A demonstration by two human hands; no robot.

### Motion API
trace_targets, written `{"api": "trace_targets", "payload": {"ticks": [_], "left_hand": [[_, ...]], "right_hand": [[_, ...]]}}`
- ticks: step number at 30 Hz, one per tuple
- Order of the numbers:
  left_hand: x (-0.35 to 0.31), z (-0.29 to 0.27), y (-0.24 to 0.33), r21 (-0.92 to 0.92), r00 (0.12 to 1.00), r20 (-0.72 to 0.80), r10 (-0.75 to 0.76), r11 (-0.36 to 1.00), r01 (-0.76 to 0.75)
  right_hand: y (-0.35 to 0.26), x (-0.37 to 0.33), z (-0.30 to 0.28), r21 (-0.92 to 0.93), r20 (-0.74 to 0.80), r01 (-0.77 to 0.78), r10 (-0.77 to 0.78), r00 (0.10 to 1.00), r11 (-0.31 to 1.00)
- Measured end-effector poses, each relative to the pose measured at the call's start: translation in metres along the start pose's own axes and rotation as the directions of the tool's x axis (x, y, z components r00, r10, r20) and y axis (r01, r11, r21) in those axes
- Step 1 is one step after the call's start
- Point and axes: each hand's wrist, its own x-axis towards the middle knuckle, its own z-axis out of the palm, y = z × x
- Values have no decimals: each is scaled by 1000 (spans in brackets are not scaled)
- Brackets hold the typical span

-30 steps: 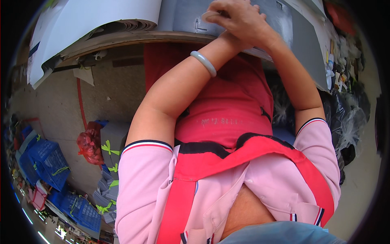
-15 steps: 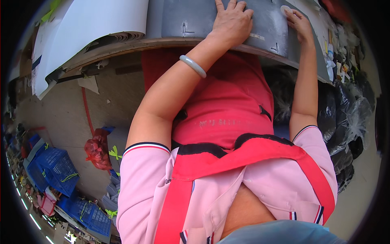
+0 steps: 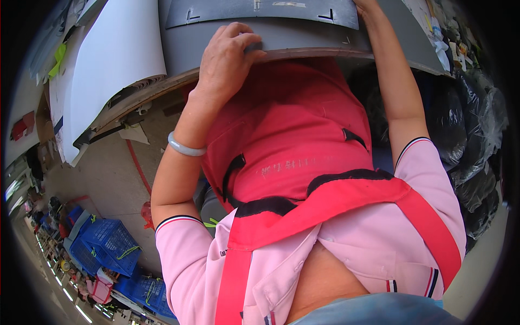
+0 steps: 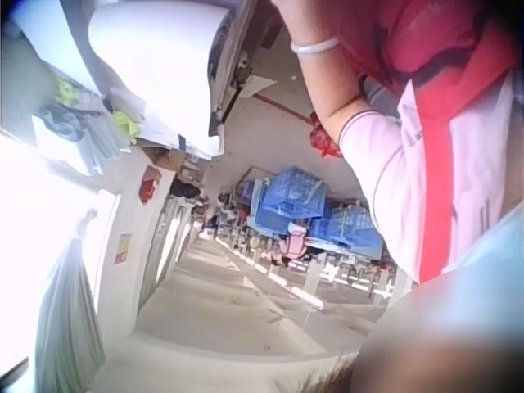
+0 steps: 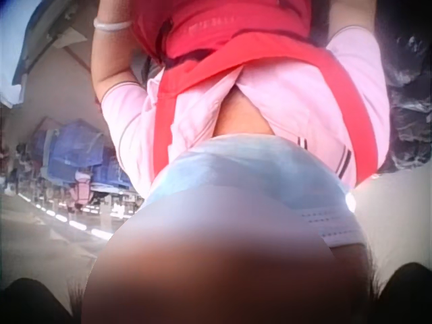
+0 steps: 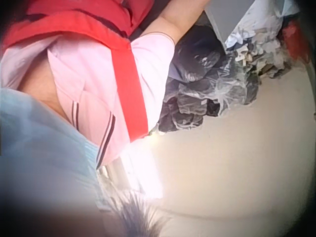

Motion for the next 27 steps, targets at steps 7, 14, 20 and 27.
{"api": "trace_targets", "payload": {"ticks": [7, 14, 20, 27], "left_hand": [[11, -16, -14, -178, 984, 169, -56, 980, 86], [4, -11, -12, 11, 988, 102, 115, 993, -116], [54, 39, 37, 57, 929, 185, 322, 940, -337], [108, 124, 84, -35, 907, 113, 406, 914, -404]], "right_hand": [[-9, -19, 12, -26, -14, 40, -40, 999, 999], [-9, -20, 13, 5, -18, 29, -29, 999, 1000], [-15, -13, 7, 256, -3, 35, -35, 999, 966], [-83, -24, -56, 471, -72, 251, -247, 966, 846]]}}
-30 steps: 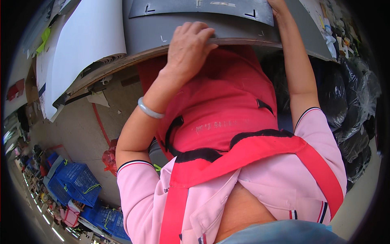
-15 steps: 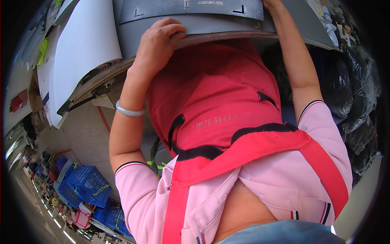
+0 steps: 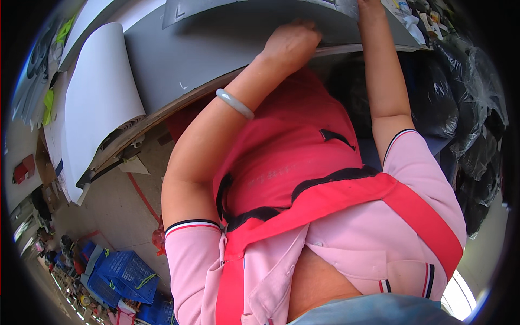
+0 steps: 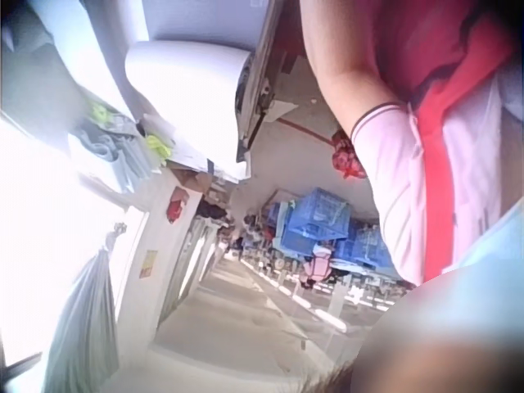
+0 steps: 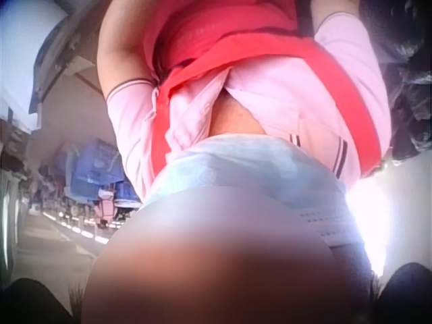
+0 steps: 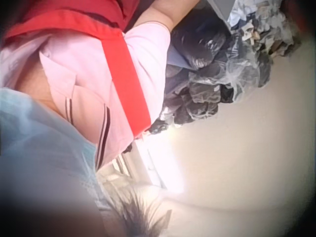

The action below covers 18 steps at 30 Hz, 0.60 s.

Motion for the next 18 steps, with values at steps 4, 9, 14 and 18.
{"api": "trace_targets", "payload": {"ticks": [4, 9, 14, 18], "left_hand": [[35, 18, -13, -232, 976, -45, -214, 952, 198], [25, 10, -47, -252, 899, -379, -218, 959, 127], [-4, -6, -53, -297, 879, -305, -366, 914, 278], [0, -40, -63, -352, 810, -401, -429, 888, 296]], "right_hand": [[-14, -33, 25, 71, 12, 50, -50, 999, 996], [24, -85, 68, 163, -22, -155, 160, 987, 974], [42, -96, 41, 44, -43, -190, 192, 980, 981], [36, -107, 17, 69, -244, -188, 200, 949, 980]]}}
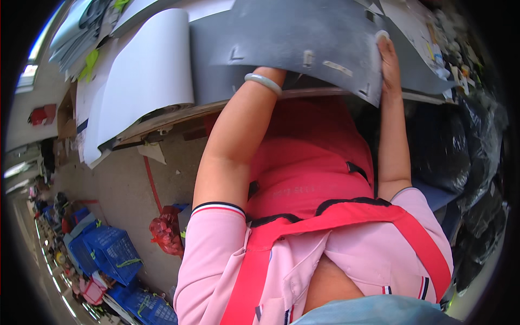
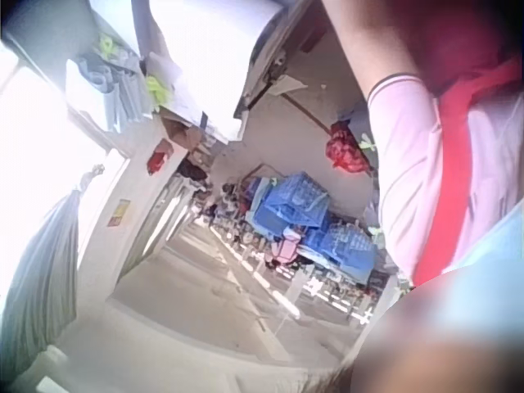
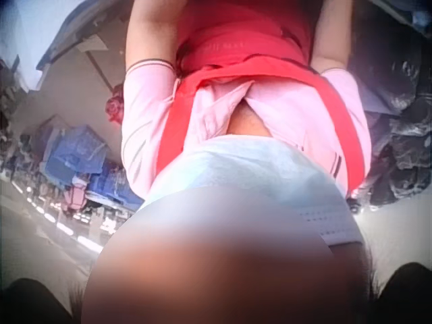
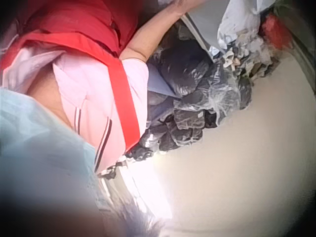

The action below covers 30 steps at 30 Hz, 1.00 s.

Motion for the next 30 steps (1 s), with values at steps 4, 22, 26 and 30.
{"api": "trace_targets", "payload": {"ticks": [4, 22, 26, 30], "left_hand": [[42, -93, -28, -12, 956, -294, -17, 1000, 14], [-264, -535, -158, -507, 47, -635, -771, 461, 728], [-277, -523, -170, -509, 25, -720, -694, 553, 660], [-251, -523, -189, -639, 89, -611, -787, 556, 532]], "right_hand": [[-9, -14, -3, 135, 47, -147, 141, 989, 980], [-10, 2, -4, -138, -27, -167, 165, 986, 976], [-8, 15, -21, -216, -19, -128, 127, 992, 968], [-5, 25, -44, -277, 0, -104, 108, 994, 955]]}}
